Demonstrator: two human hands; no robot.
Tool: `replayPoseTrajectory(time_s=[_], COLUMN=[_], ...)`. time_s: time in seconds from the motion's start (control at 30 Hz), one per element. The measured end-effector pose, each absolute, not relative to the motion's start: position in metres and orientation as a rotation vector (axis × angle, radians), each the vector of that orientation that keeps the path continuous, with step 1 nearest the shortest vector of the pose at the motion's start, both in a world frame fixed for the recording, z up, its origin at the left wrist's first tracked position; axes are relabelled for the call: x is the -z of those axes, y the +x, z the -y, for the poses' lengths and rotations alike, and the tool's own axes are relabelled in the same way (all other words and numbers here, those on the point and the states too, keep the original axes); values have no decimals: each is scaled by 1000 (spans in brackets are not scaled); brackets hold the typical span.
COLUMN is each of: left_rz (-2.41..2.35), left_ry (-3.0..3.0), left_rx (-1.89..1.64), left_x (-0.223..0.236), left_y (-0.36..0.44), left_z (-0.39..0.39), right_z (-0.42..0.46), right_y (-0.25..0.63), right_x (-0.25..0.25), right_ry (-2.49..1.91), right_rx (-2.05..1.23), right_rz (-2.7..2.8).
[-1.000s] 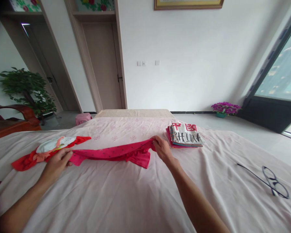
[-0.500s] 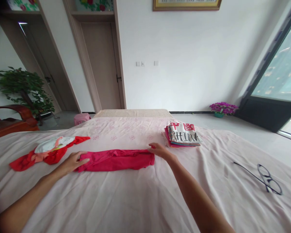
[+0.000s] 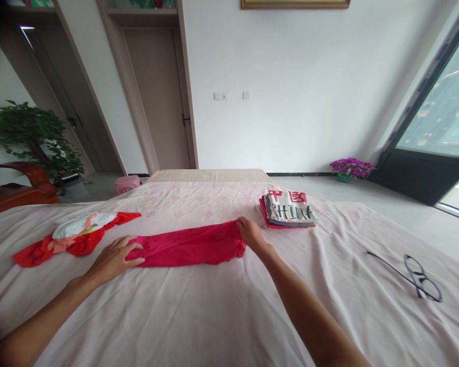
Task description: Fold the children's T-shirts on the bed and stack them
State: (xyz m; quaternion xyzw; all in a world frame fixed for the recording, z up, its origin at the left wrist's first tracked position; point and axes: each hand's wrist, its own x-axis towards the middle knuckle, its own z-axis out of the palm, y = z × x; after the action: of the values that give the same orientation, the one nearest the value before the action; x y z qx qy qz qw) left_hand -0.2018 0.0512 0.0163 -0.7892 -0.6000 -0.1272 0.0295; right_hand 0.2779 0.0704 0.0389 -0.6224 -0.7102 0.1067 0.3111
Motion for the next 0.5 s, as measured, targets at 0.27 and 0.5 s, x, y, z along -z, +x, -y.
replayPoseTrajectory(time_s=[0.27,0.5], left_rz=[1964,2511], left_ry=[-2297,-2616], left_rx=[846,1565], left_x=[-24,-86], left_y=[-209,-247], left_z=[-49,-41], right_z=[-35,-1], right_y=[274,302], right_x=[-89,-132], right_ry=[-1320,-1080], right_rx=[-1256,-1680], right_rz=[1651,2062])
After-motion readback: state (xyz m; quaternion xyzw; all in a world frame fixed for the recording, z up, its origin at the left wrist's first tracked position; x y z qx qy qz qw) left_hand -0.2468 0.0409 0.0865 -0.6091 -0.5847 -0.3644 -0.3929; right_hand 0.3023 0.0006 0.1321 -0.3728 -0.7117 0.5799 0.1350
